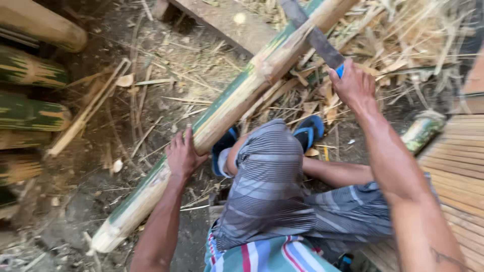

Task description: The person sits on the ground and uses a machete to shave the outer green layer off a bamboo pole. They repeatedly strike the bamboo to remove strips of material, rotating the pole to access different sides. The person briefly stands to place the pole against a stack of other bamboo poles before resuming the shaving process.

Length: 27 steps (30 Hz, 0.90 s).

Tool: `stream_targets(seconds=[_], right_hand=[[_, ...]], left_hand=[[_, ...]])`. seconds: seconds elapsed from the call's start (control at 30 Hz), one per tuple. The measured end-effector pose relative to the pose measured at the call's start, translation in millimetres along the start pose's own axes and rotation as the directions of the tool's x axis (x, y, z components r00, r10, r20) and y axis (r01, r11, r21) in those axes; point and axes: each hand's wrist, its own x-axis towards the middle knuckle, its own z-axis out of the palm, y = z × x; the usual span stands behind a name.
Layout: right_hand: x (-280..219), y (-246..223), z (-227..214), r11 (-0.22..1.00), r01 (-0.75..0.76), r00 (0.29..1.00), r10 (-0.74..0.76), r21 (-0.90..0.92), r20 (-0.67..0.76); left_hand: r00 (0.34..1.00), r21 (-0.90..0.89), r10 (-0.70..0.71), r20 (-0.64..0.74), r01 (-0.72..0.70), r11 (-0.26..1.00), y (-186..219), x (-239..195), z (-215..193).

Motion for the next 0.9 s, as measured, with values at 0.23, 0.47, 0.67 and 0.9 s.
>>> stream_targets(seconds=[0.23,0.47,0.67,0.9], right_hand=[[-33,-72,50,0.995,0.001,0.953,-0.031,0.1,0.3],[58,62,-26,0.953,-0.293,0.948,0.279,0.08,0.152],[76,51,-44,0.935,-0.281,0.958,0.261,0.216,0.115],[102,110,-24,0.821,-0.454,0.875,0.483,0.346,0.002]], left_hand=[[0.999,0.066,0.036,0.009,-0.037,0.997,-5,-1,-10],[1.0,0.076,0.012,0.017,-0.013,0.997,-8,-6,-5],[0.999,0.102,-0.008,0.052,0.003,0.995,-7,0,-4],[0.996,0.116,0.056,-0.069,-0.048,0.992,-5,-5,-2]])
